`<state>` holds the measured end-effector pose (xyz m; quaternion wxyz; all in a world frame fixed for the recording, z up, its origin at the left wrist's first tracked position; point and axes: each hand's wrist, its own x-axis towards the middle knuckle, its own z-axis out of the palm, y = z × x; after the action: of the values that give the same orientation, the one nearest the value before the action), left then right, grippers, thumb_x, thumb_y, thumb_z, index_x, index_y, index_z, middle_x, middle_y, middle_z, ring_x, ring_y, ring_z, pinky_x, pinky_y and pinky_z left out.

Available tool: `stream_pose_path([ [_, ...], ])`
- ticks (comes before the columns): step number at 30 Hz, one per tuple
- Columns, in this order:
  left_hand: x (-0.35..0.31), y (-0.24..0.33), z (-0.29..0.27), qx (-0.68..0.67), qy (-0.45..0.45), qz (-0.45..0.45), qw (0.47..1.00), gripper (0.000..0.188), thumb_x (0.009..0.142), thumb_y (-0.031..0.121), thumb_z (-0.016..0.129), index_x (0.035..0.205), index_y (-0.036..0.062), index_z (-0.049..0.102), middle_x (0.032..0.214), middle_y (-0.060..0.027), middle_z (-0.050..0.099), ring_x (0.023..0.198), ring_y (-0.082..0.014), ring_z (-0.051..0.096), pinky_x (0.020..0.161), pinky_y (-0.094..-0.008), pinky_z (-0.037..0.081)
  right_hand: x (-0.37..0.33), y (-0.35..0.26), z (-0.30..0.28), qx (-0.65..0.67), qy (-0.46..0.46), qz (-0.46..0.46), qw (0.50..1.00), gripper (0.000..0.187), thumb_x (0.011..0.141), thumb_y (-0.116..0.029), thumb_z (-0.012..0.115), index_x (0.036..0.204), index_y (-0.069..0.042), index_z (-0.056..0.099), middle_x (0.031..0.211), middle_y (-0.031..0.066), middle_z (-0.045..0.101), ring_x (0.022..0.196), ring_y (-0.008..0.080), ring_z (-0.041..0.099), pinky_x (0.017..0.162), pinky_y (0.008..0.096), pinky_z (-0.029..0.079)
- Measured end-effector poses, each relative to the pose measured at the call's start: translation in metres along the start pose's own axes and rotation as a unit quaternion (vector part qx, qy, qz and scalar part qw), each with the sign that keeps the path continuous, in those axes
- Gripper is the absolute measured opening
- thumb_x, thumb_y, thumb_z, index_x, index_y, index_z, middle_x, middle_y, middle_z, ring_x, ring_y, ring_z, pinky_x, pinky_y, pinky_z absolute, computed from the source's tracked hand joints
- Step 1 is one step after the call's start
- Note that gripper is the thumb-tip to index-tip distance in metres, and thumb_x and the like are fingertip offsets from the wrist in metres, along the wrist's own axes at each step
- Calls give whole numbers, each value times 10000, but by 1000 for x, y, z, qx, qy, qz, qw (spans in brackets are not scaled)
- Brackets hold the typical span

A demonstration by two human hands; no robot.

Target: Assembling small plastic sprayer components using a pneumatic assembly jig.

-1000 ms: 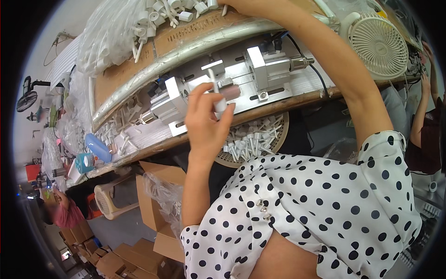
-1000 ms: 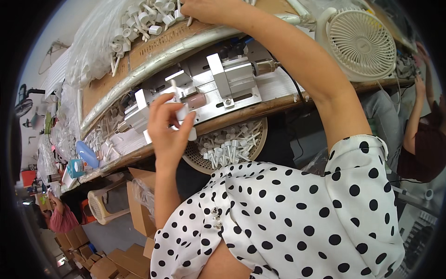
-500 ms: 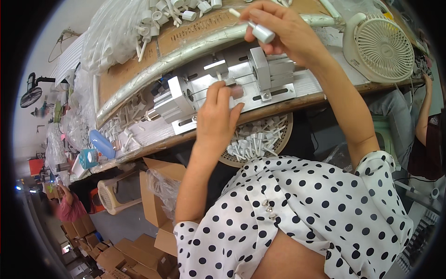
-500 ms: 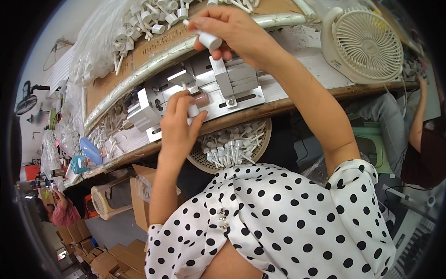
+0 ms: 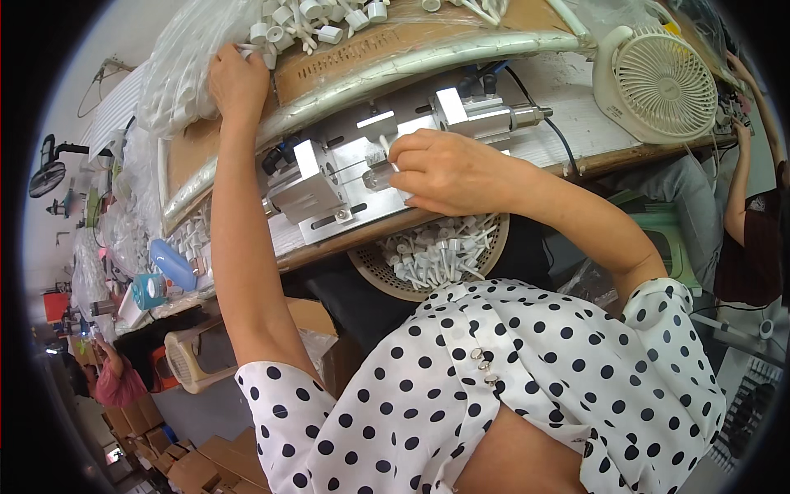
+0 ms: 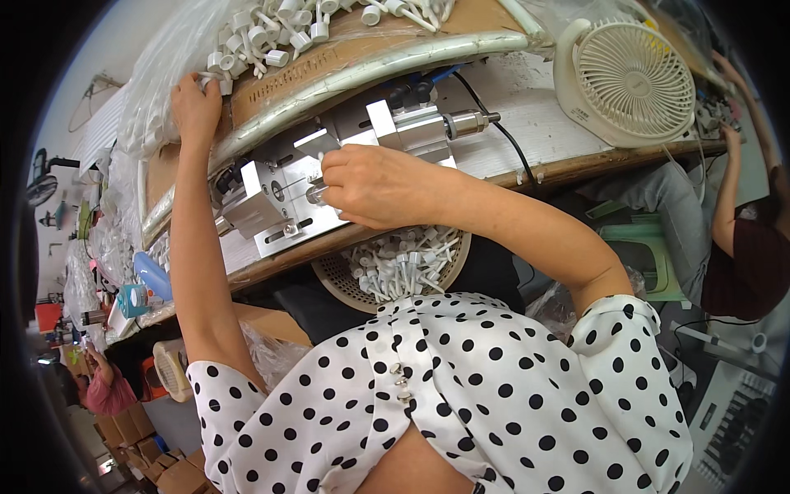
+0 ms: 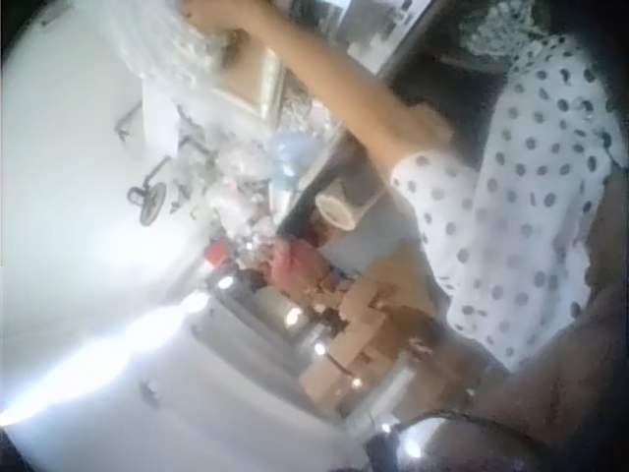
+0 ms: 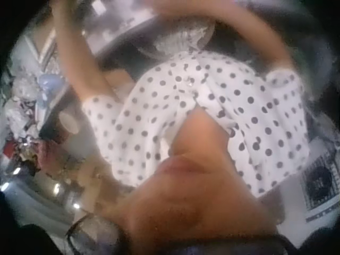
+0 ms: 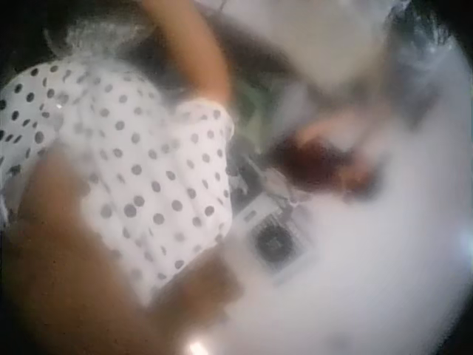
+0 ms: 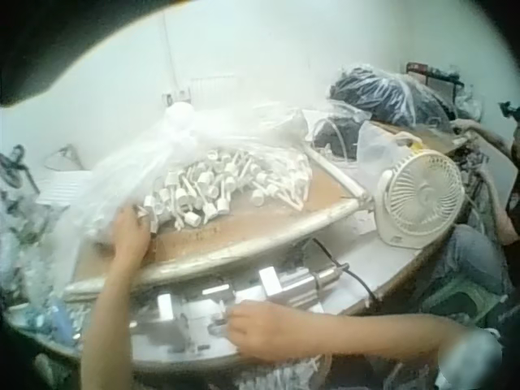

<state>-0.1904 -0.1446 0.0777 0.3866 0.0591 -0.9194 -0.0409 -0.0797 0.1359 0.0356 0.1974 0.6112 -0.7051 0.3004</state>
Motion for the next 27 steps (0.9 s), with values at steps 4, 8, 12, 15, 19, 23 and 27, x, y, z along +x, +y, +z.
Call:
stream_pose_path([
  [4,0,17,-6,-55,-52,28,997,300,744,254,563,893,-5,587,893,-200,602,836,-363,577,736,-427,442,1,7,7,-58,-34,-13,998,119,656,-123,605,647,-33,528,669,93,538,718,238,537,656,332,435],
  [8,-10,18,-23,-109,-61,-37,991,335,723,290,581,892,0,597,846,-186,612,784,-352,588,704,-421,447,7,4,10,-32,-41,4,999,119,651,-134,607,648,-45,527,647,83,537,698,237,540,625,336,430],
  [12,-26,23,-41,-283,-122,-124,943,324,727,209,622,960,-14,595,831,-106,610,715,-208,578,647,-322,452,7,4,4,-3,-69,40,997,172,619,-161,656,688,-41,555,678,84,565,724,241,555,656,348,457],
  [15,-52,19,-60,-477,-136,-210,843,301,743,114,626,1009,-18,584,840,-51,590,700,-117,542,631,-253,442,21,12,-9,47,-75,45,995,199,651,-183,672,766,-38,599,729,90,584,765,264,566,688,354,470],
  [19,-99,41,-92,-576,-114,-225,777,306,753,5,608,1055,-8,562,877,-40,575,724,-82,525,643,-209,443,44,70,-47,-37,40,110,992,177,723,-161,655,862,-55,624,797,96,606,777,249,586,687,329,473],
  [23,-160,96,-102,-469,-96,-58,876,261,696,-44,608,948,15,572,1075,-113,492,757,-118,539,605,-216,474,31,142,-84,-275,-8,206,939,214,763,-214,551,871,-36,600,871,173,587,766,332,573,681,399,474],
  [27,-200,114,-105,-353,-172,-5,920,286,692,-40,596,975,-6,570,1107,-134,514,802,-169,554,620,-237,466,43,146,-66,-301,-19,223,927,221,750,-235,555,828,-40,625,850,178,588,815,344,570,720,427,461],
])
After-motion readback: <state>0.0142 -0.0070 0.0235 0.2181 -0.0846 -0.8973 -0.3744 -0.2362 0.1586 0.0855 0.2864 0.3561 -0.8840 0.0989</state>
